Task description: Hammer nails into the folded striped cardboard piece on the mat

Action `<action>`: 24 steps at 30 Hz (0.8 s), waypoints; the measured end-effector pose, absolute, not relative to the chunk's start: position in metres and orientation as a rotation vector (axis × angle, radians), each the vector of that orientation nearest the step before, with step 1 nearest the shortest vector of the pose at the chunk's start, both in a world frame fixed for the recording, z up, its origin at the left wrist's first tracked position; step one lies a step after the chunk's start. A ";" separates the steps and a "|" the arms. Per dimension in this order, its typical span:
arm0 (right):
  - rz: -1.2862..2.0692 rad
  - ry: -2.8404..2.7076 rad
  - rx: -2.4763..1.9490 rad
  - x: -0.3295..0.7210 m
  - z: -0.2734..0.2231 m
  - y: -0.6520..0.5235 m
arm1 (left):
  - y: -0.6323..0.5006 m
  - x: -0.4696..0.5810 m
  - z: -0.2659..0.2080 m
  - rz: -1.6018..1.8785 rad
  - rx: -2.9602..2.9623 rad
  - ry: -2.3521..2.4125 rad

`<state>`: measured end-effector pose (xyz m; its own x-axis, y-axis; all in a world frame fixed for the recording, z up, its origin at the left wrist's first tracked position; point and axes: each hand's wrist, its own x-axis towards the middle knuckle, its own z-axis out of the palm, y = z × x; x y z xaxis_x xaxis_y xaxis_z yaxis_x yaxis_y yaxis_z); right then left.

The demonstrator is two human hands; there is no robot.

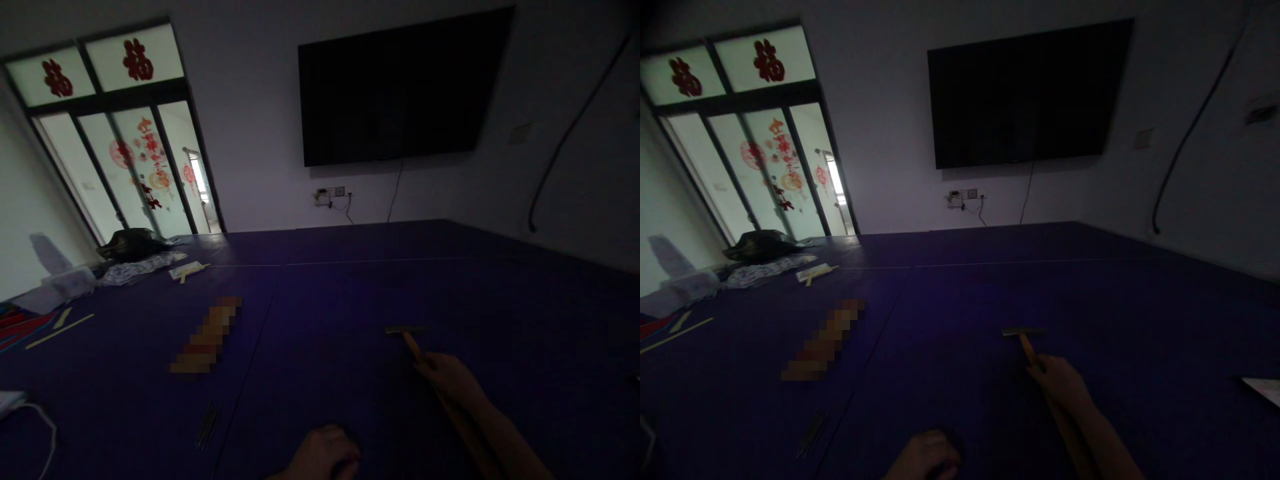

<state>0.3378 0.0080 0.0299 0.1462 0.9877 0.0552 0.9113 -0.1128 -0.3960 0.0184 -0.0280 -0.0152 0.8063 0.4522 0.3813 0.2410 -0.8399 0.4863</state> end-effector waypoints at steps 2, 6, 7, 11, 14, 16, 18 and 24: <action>0.328 -1.830 -2.080 0.339 0.029 0.009 | -0.028 0.018 -0.014 0.682 2.577 0.518; 0.355 -1.818 -2.083 0.340 0.028 0.010 | -0.027 0.018 -0.014 0.670 2.581 0.514; 0.357 -1.820 -2.093 0.340 0.029 0.009 | -0.027 0.019 -0.014 0.670 2.585 0.513; 0.361 -1.809 -2.142 0.340 0.031 0.007 | -0.028 0.019 -0.013 0.654 2.600 0.523; 0.403 -1.815 -2.140 0.340 0.034 0.006 | -0.029 0.019 -0.011 0.653 2.598 0.542; 0.415 -1.816 -2.142 0.340 0.036 0.005 | -0.029 0.019 -0.011 0.653 2.604 0.552; 0.446 -1.805 -2.156 0.342 0.037 0.005 | -0.029 0.019 -0.012 0.650 2.613 0.555; 0.441 -1.729 -2.259 0.351 0.040 0.002 | -0.027 0.023 -0.017 0.584 2.637 0.590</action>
